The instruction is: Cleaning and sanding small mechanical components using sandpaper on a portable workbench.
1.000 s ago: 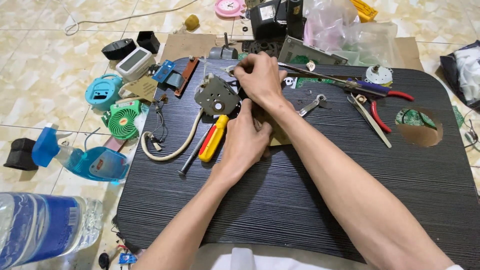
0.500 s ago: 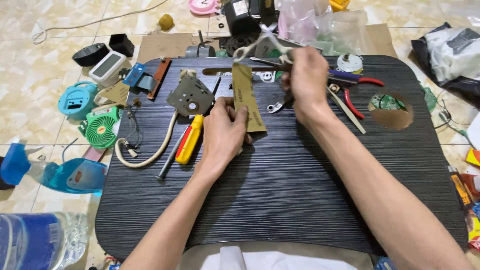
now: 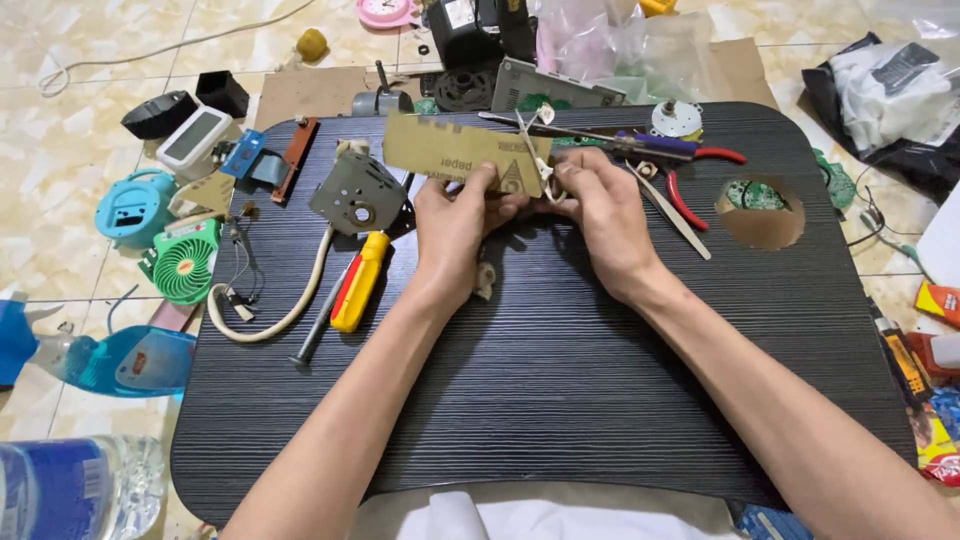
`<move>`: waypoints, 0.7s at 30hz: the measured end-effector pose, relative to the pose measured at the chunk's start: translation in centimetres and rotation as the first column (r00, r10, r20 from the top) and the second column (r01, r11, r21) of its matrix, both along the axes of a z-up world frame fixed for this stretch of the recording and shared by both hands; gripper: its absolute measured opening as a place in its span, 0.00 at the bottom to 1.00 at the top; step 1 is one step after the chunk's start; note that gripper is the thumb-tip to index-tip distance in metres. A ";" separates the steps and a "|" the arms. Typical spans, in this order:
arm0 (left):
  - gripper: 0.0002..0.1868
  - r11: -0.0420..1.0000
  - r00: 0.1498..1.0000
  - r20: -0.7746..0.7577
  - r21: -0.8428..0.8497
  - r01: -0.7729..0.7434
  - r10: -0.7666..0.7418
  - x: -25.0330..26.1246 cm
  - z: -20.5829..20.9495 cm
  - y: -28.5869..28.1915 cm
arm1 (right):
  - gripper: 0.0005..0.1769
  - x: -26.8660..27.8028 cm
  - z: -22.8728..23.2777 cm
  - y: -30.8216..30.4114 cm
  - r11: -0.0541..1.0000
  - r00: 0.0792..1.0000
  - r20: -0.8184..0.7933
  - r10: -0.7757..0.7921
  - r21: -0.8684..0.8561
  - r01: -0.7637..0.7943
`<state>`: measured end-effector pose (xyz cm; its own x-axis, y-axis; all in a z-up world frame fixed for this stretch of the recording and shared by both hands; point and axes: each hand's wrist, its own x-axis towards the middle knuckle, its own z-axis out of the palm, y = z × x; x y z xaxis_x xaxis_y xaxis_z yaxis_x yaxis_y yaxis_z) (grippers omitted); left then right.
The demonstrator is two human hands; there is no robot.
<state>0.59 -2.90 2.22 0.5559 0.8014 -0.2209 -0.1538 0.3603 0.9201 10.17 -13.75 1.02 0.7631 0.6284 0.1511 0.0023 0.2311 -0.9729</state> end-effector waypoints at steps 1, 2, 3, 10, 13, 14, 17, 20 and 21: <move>0.26 1.000 1.000 -0.001 -0.002 -0.001 0.001 -0.2 -0.4 0.0 | 0.08 0.2 -0.4 0.1 1.000 1.000 -0.001 0.001 -0.002 -0.001; 0.26 0.992 0.988 -0.146 0.126 -0.025 0.044 -0.3 -0.6 0.1 | 0.08 0.5 -0.7 0.2 1.000 0.997 -0.071 0.008 0.014 -0.007; 0.26 0.966 0.954 -0.281 0.255 -0.030 0.103 -0.3 -0.9 0.1 | 0.08 0.8 -1.1 0.3 0.999 0.990 -0.141 0.016 0.031 -0.012; 0.30 0.947 0.932 -0.347 0.321 0.012 0.105 0.2 -1.2 0.7 | 0.11 -0.9 3.1 -0.6 0.980 0.937 -0.329 0.121 0.189 -0.060; 0.28 0.934 0.946 -0.313 0.356 0.040 0.079 0.1 -1.6 1.4 | 0.10 -0.2 2.2 -0.5 0.969 0.924 -0.344 0.167 0.229 -0.090; 0.28 0.957 0.983 -0.171 0.289 -0.011 0.062 0.1 -1.4 1.3 | 0.09 0.1 1.6 -0.3 0.970 0.930 -0.324 0.172 0.220 -0.103; 0.27 0.994 0.997 0.068 0.097 -0.052 0.045 0.2 -0.9 0.8 | 0.07 0.9 -0.2 0.3 0.985 0.951 -0.282 0.125 0.148 -0.085; 0.27 0.999 0.987 0.157 0.002 -0.047 0.046 0.3 -1.0 0.4 | 0.07 0.4 -0.2 0.8 0.997 0.977 -0.208 0.054 0.058 -0.043; 0.27 0.998 0.987 0.153 0.023 -0.051 0.047 0.3 -1.1 0.3 | 0.08 0.0 0.1 0.9 0.999 0.987 -0.159 0.037 0.031 -0.032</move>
<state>0.87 -2.59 1.14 0.5410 0.8332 -0.1147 -0.3095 0.3241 0.8940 10.16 -12.89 1.14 0.7567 0.6521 0.0471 -0.1607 0.2553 -0.9534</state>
